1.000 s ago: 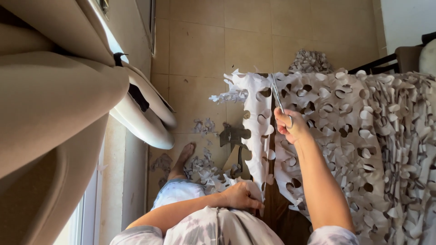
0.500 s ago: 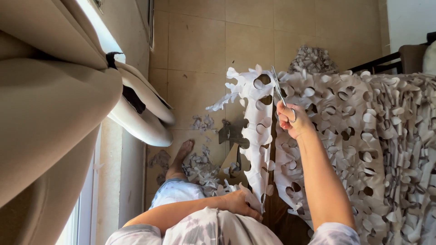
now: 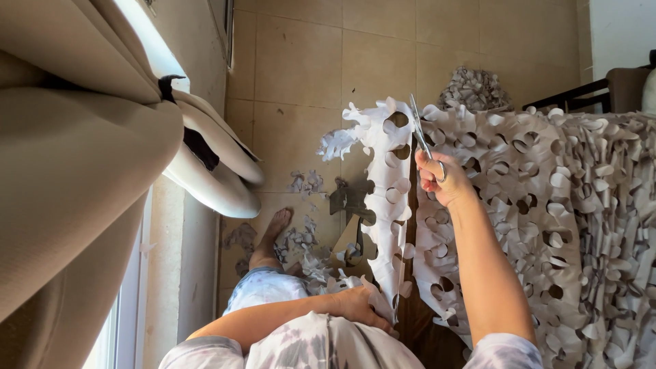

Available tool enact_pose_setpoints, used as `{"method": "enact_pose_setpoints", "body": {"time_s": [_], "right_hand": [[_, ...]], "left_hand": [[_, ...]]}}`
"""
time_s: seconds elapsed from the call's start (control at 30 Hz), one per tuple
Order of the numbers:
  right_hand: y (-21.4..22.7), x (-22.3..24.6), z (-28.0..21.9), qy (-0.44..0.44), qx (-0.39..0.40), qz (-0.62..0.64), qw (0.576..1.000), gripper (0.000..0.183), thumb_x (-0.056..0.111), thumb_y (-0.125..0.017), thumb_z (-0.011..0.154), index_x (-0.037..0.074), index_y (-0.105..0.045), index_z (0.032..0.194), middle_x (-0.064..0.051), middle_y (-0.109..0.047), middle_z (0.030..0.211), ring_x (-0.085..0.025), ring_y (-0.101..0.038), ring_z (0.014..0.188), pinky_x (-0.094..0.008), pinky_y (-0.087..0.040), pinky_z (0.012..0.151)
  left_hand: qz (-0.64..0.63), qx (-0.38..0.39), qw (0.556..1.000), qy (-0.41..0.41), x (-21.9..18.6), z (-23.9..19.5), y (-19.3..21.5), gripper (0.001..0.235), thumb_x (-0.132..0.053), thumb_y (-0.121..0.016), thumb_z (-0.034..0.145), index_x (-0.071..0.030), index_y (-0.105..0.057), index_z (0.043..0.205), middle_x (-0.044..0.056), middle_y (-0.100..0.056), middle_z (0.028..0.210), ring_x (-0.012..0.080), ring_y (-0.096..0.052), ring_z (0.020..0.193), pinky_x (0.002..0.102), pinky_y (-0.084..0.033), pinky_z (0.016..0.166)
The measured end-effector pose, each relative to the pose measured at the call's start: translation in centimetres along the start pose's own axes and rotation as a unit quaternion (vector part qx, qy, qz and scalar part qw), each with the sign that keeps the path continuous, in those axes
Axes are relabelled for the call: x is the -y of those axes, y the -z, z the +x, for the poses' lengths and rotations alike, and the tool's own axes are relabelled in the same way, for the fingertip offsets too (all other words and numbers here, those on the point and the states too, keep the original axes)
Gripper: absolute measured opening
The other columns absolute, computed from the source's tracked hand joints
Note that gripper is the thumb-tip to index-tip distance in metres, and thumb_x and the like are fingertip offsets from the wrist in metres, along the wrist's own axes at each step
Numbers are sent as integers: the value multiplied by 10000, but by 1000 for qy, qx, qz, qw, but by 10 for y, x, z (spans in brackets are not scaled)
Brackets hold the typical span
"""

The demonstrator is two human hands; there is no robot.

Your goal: Trimming the edges of a large piece of perforated fabric using scissors on a wooden table.

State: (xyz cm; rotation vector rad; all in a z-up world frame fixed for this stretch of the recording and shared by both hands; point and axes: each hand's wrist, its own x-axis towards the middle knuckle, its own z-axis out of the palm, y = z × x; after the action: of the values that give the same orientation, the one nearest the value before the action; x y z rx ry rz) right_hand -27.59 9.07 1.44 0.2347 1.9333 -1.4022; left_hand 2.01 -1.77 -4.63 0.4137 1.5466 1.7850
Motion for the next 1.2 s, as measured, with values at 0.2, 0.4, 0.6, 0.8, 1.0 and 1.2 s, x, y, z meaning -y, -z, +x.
{"method": "enact_pose_setpoints", "body": {"time_s": [0.2, 0.4, 0.6, 0.8, 1.0, 1.2], "right_hand": [[6, -6, 8, -5, -44, -42, 998, 293, 299, -828, 840, 71, -645, 853, 18, -391, 647, -105, -339, 493, -228, -205, 437], [5, -8, 13, -10, -35, -59, 998, 306, 322, -800, 868, 72, -626, 835, -9, -411, 672, -115, -382, 513, -223, -247, 434], [0, 9, 17, 8, 71, -19, 997, 546, 628, -719, 824, 102, -574, 803, 27, -373, 603, -106, -375, 535, -194, -331, 485], [-1, 15, 14, -6, 78, -23, 997, 446, 509, -772, 832, 112, -570, 858, 24, -389, 680, -85, -341, 559, -213, -321, 480], [2, 24, -120, 48, -101, -302, 947, 371, 440, -694, 841, 82, -622, 907, -69, -655, 819, -217, -626, 770, -340, -503, 788], [157, -115, -47, 260, -473, -406, 737, 556, 362, -818, 942, 28, -523, 1275, -294, -683, 1123, -549, -623, 992, -573, -443, 806]], "left_hand": [[4, -3, 1000, -17, 13, 6, -2, 187, -325, -769, 871, -163, -794, 962, -39, -768, 962, 105, -703, 910, 243, -550, 831], [1, 25, 1000, 15, 16, 6, 1, 166, -269, -730, 894, -167, -793, 1010, -42, -766, 1004, 104, -691, 962, 240, -542, 858], [12, 30, 997, 71, 4, 0, 5, 193, -308, -731, 878, -198, -796, 1022, -37, -770, 1039, 108, -687, 1006, 239, -528, 889], [35, 69, 996, 44, -5, -8, 14, 187, -282, -651, 939, -204, -775, 1055, -39, -757, 1097, 107, -667, 1029, 246, -508, 929], [-22, 2, 992, 125, -42, -18, 57, 826, -628, -633, 777, -83, -489, 1380, 171, -682, 1242, 217, -665, 948, 372, -577, 887], [-257, -312, 907, 120, -72, -1, 108, 395, -364, -712, 905, -7, -721, 1076, 136, -747, 894, 190, -715, 691, 272, -589, 582]]}}
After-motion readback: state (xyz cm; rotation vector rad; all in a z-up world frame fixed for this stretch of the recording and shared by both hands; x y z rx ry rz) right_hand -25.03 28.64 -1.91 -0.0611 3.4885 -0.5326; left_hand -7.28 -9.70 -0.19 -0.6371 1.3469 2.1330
